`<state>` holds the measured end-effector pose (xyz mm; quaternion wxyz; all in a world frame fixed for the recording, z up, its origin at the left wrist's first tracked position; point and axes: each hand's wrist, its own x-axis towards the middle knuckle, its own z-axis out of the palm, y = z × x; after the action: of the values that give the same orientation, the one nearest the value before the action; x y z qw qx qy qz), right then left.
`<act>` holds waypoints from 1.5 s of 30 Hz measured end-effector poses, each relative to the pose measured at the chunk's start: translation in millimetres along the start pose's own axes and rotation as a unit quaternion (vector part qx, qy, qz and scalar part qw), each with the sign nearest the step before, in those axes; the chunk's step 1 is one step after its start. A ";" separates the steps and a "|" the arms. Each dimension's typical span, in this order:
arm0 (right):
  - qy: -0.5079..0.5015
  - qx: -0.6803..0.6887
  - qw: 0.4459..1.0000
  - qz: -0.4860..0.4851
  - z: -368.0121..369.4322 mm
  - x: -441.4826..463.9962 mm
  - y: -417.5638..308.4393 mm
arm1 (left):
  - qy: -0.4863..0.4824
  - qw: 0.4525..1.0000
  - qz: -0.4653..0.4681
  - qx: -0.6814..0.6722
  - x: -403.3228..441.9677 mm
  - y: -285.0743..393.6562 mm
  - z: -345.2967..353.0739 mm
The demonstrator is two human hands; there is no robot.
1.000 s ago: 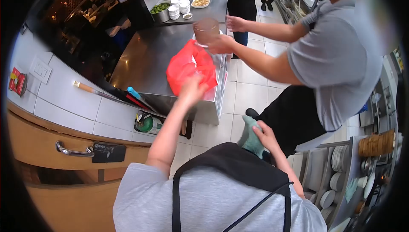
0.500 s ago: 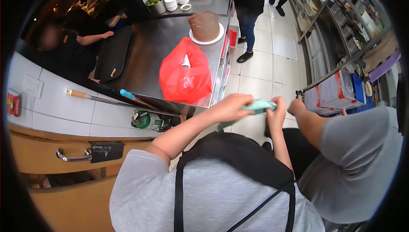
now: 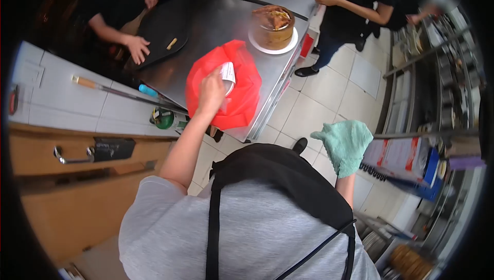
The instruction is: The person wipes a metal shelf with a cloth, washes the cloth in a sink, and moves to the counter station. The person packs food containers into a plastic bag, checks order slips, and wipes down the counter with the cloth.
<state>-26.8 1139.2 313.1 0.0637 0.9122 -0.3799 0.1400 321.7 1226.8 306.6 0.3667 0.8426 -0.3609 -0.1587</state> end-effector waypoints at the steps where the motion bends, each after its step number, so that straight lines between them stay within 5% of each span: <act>1: -0.104 -0.012 0.995 0.002 2.3 15.6 10.7 | 0.070 0.990 0.074 0.096 5.2 -16.6 4.2; 2: -0.155 -0.021 0.988 -0.009 6.3 28.3 20.0 | 0.137 0.961 0.144 0.194 7.9 -29.6 9.6; 3: -0.206 -0.029 0.978 -0.021 10.3 40.9 29.3 | 0.144 0.956 0.101 0.237 5.2 -29.1 13.6; 4: -0.153 0.230 0.959 0.070 12.8 46.9 36.1 | 0.155 0.955 0.080 0.239 2.1 -30.4 17.2; 5: -0.099 0.472 0.862 0.159 16.0 53.0 44.9 | 0.147 0.951 0.056 0.266 2.8 -32.3 22.2; 8: -0.084 0.694 0.689 0.189 62.0 61.5 100.7 | 0.126 0.946 -0.004 0.297 -1.1 -26.6 37.2; 9: -0.081 0.537 0.839 0.032 91.6 60.8 129.2 | 0.105 0.948 -0.021 0.300 -4.2 -22.5 42.2; 12: -0.111 0.439 0.888 -0.084 116.4 81.0 165.9 | 0.119 0.944 -0.068 0.302 -14.5 -10.1 61.2; 13: -0.149 0.729 0.661 0.095 105.9 91.6 162.2 | 0.125 0.941 -0.083 0.304 -16.7 -8.7 67.5; 15: -0.182 0.890 0.323 0.264 91.6 116.8 163.3 | 0.155 0.938 -0.116 0.288 -16.9 -7.7 76.8; 17: -0.227 0.891 0.267 0.288 84.3 144.7 164.8 | 0.160 0.935 -0.143 0.282 -14.7 -3.8 77.9; 21: -0.302 0.897 0.218 0.238 85.1 178.1 159.6 | 0.158 0.929 -0.186 0.279 -11.3 5.6 76.5; 22: -0.269 0.849 0.436 0.128 99.5 180.8 162.9 | 0.161 0.927 -0.191 0.280 -10.9 9.3 75.9; 24: -0.219 0.749 0.625 0.006 114.9 186.7 161.7 | 0.150 0.923 -0.200 0.293 -8.5 16.2 74.2; 29: -0.276 0.815 0.505 0.074 124.3 211.6 157.0 | 0.118 0.929 -0.236 0.261 -4.8 14.7 71.6; 33: -0.315 0.804 0.492 0.116 140.1 226.1 170.8 | 0.081 0.930 -0.267 0.240 -1.3 25.2 63.3; 36: -0.363 0.782 0.476 0.172 170.8 233.1 193.1 | 0.057 0.926 -0.208 0.310 2.7 15.9 57.7; 40: -0.410 0.769 0.415 0.261 206.7 240.7 218.0 | 0.051 0.922 -0.262 0.279 11.0 81.3 32.8; 45: -0.356 0.800 0.433 0.216 241.5 258.6 225.3 | 0.182 0.949 -0.165 0.195 32.7 145.6 34.2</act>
<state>36.8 752.4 163.8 -0.8670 0.4141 -0.2721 0.0537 254.4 1117.4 389.9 0.2234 0.9601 -0.1679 0.0129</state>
